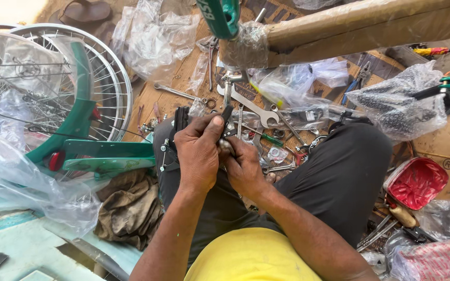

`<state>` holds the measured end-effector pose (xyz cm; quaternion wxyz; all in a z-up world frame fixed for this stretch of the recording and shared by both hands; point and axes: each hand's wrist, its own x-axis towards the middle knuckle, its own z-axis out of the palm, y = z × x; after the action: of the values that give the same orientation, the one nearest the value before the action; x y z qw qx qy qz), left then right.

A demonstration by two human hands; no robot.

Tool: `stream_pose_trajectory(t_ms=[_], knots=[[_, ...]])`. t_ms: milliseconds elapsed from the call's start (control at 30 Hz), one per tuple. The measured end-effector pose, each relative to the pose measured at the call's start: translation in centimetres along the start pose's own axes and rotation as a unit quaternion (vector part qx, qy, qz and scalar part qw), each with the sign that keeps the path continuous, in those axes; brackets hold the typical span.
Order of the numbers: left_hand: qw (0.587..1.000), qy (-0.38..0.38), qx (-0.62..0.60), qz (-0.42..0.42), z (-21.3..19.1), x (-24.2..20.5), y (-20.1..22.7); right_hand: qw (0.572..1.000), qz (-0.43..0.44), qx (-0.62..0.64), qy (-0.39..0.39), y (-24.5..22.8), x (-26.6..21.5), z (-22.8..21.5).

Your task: The person sits on the floor and assembles a bicycle brake caliper using a wrench and screwdriver. They tighten bolts on the caliper, attach it to the bicycle frame, and then handle a bicycle wheel and a plastic bag.

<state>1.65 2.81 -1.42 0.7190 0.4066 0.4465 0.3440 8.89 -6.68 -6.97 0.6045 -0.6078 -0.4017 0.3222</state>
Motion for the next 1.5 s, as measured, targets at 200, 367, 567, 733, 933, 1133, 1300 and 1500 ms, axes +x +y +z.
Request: stream_pose_trajectory(t_ms=[200,367,567,733,933,1133,1300,1500], knots=[[0.987,-0.117,-0.113,-0.011,-2.2,-1.3,1.6,0.985,0.129,0.112,0.020,-0.1,-0.1,0.2],[0.992,-0.112,-0.055,0.014,-3.2,-0.9,-0.4,0.976,0.127,0.173,0.025,0.1,-0.5,0.6],[0.994,-0.091,-0.043,0.038,-2.4,-0.3,-1.7,0.998,0.056,0.020,0.028,-0.4,-0.1,0.1],[0.996,-0.080,0.018,0.030,-1.8,-0.1,-1.0,0.999,0.007,-0.031,0.044,-1.1,0.4,-0.1],[0.975,-0.119,0.170,0.073,-1.7,-1.4,1.7,0.990,-0.092,-0.103,0.033,-3.0,0.8,-0.6],[0.982,-0.180,-0.012,0.062,-0.3,-0.2,1.5,0.989,-0.140,-0.039,0.026,-1.7,0.7,-2.7],[0.930,-0.214,-0.271,-0.124,2.8,7.4,-3.9,0.985,-0.077,-0.021,0.153,2.4,1.5,-5.7],[0.887,-0.210,-0.264,-0.314,7.4,9.3,-11.4,0.972,0.067,-0.005,0.224,2.7,2.4,-10.7]])
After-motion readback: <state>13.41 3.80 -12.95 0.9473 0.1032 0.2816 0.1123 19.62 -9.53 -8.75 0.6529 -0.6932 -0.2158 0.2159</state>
